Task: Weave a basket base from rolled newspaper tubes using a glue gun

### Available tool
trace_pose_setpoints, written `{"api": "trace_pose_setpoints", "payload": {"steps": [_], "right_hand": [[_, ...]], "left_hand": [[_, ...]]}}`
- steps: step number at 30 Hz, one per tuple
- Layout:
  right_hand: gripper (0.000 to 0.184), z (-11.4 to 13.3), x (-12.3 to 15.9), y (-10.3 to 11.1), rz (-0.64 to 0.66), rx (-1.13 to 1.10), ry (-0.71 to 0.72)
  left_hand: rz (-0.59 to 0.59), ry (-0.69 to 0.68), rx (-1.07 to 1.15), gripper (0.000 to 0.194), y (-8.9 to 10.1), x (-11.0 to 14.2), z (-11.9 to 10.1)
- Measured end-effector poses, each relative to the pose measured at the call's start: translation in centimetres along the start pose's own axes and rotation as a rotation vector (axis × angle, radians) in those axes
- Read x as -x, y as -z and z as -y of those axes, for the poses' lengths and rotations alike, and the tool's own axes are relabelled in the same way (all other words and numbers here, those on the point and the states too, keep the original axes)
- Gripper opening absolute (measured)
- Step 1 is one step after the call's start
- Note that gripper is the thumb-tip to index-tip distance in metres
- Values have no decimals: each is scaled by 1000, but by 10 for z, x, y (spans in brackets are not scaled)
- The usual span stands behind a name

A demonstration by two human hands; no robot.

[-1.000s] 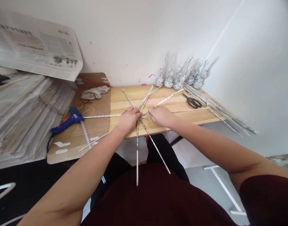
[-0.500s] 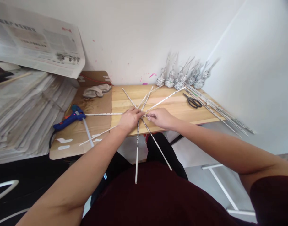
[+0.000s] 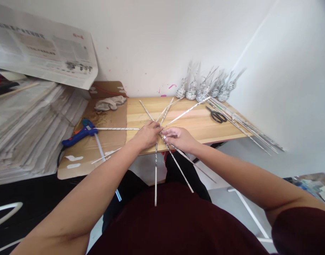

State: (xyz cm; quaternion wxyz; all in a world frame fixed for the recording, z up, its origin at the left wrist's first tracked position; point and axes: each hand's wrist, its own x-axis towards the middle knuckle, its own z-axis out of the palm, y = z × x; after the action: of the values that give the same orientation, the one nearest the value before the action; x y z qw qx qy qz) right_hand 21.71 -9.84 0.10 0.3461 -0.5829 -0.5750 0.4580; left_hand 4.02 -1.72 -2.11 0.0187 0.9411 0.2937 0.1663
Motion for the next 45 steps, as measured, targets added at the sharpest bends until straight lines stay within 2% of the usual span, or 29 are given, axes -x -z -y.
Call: {"api": "trace_pose_setpoints", "payload": {"steps": [3, 6, 9, 16, 20, 25, 31, 33, 39, 41, 45], "right_hand": [[25, 2, 0, -7, 0, -213, -98], [29, 1, 2, -10, -35, -300, -139], [37, -5, 5, -7, -46, -222, -119], [44, -16, 14, -4, -21, -128, -93], [38, -14, 27, -4, -42, -104, -107], [20, -15, 51, 0, -30, 43, -131], [28, -35, 66, -7, -116, 151, 79], [34, -39, 67, -12, -120, 65, 97], [53, -38, 60, -11, -170, -426, -70], [56, -38, 59, -8, -196, -466, -70], [54, -39, 59, -2, -226, -374, -70]], "left_hand": [[20, -10, -10, 36, 2, 0, -2], [36, -1, -29, 34, 2, 0, -3], [27, 3, -21, 34, 3, 1, -4], [63, 7, 16, 52, 8, 6, -8], [64, 15, 17, 51, 9, 8, -10], [87, 14, 2, 49, 9, 7, -9], [105, 41, -19, 43, 9, 6, -12], [109, 85, -28, 41, 9, 5, -15], [113, 228, -124, 34, 8, -11, -34], [99, 265, -163, 32, 6, -20, -42], [97, 326, -200, 32, 3, -32, -53]]}}
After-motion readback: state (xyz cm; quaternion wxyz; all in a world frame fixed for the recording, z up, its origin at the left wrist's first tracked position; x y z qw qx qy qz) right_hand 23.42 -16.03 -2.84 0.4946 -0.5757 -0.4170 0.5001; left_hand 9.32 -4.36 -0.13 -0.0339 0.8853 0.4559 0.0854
